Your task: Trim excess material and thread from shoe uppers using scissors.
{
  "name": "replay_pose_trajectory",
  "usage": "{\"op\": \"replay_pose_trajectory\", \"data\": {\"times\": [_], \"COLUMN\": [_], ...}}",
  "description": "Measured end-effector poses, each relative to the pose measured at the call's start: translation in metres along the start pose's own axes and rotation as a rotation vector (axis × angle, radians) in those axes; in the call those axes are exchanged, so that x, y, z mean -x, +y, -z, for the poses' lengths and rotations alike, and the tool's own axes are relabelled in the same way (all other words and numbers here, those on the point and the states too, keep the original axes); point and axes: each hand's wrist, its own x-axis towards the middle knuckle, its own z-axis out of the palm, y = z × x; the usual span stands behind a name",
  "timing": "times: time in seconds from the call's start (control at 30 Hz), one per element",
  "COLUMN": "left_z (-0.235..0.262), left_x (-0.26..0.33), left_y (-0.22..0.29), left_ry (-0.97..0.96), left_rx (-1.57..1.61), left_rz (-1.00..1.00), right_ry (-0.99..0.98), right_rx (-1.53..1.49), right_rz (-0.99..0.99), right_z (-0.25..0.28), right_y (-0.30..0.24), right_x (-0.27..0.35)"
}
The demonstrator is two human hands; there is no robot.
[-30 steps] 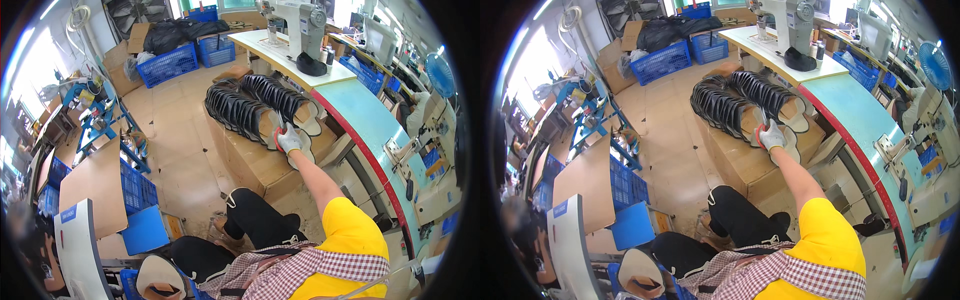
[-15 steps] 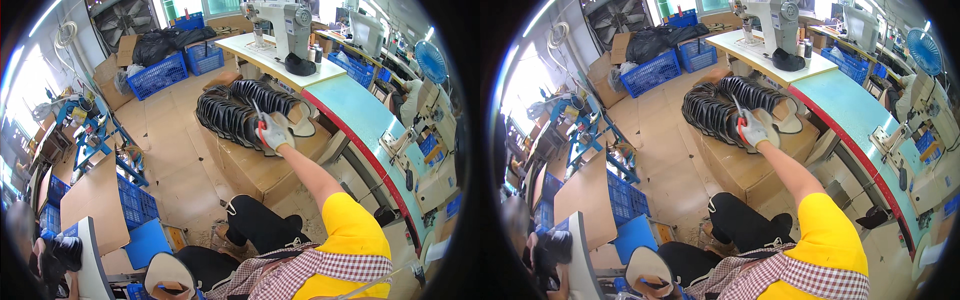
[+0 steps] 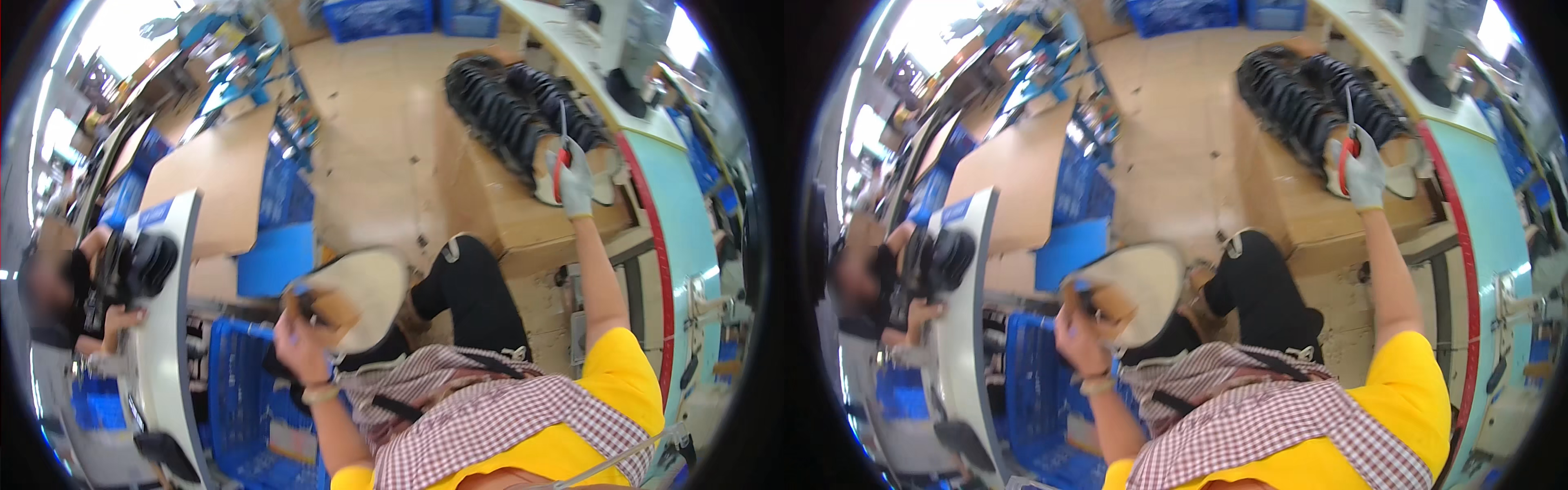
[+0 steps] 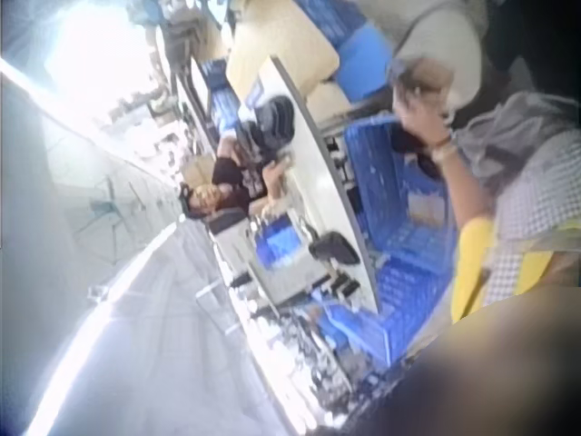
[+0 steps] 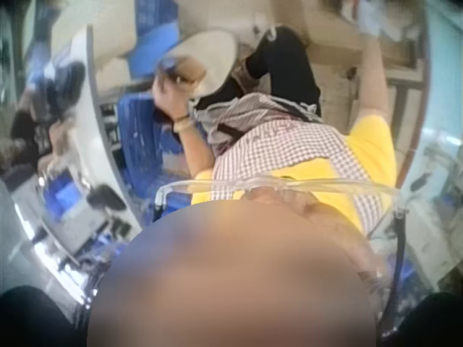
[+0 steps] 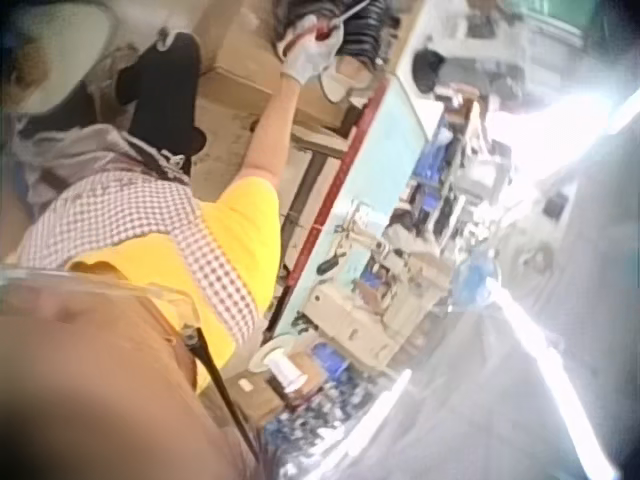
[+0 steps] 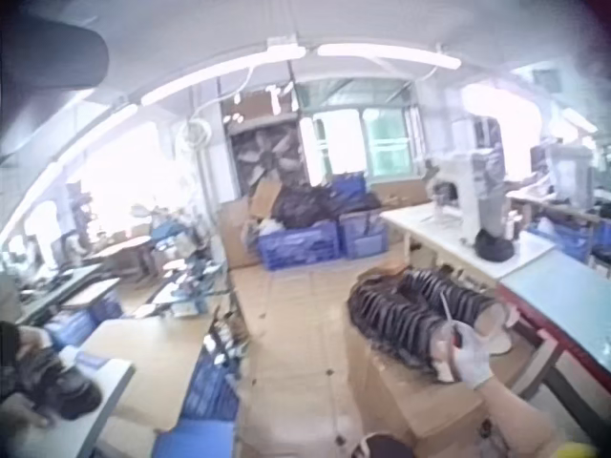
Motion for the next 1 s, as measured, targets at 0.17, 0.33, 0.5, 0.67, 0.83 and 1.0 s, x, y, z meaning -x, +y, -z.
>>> {"op": "replay_pose_trajectory", "data": {"times": [0.17, 0.33, 0.5, 0.67, 0.83, 1.0], "left_z": [-0.063, -0.071, -0.094, -0.139, -0.137, -0.124], "left_x": [0.002, 0.023, 0.046, 0.065, 0.086, 0.091], "left_y": [0.042, 0.046, 0.022, 0.025, -0.018, -0.018], "left_ry": [-0.128, -0.147, -0.138, -0.165, -0.814, -0.282], "left_rx": [-0.014, 0.049, 0.277, 1.121, 1.683, 0.213], "left_rz": [-0.228, -0.241, 0.031, 0.930, 1.041, 0.143], "right_ry": [-0.591, -0.538, -0.619, -0.413, -0.319, -0.640], "right_rx": [-0.812, -0.439, -0.759, -0.354, -0.029, 0.222], "right_rz": [-0.464, -0.348, -0.538, -0.214, -0.099, -0.069], "right_z": [-0.032, -0.068, -0.073, -0.074, -0.106, -0.103], "right_y": [-0.059, -0.092, -0.089, -0.123, -0.033, -0.031], "right_x": [0.123, 0.160, 0.174, 0.172, 0.134, 0.127]}}
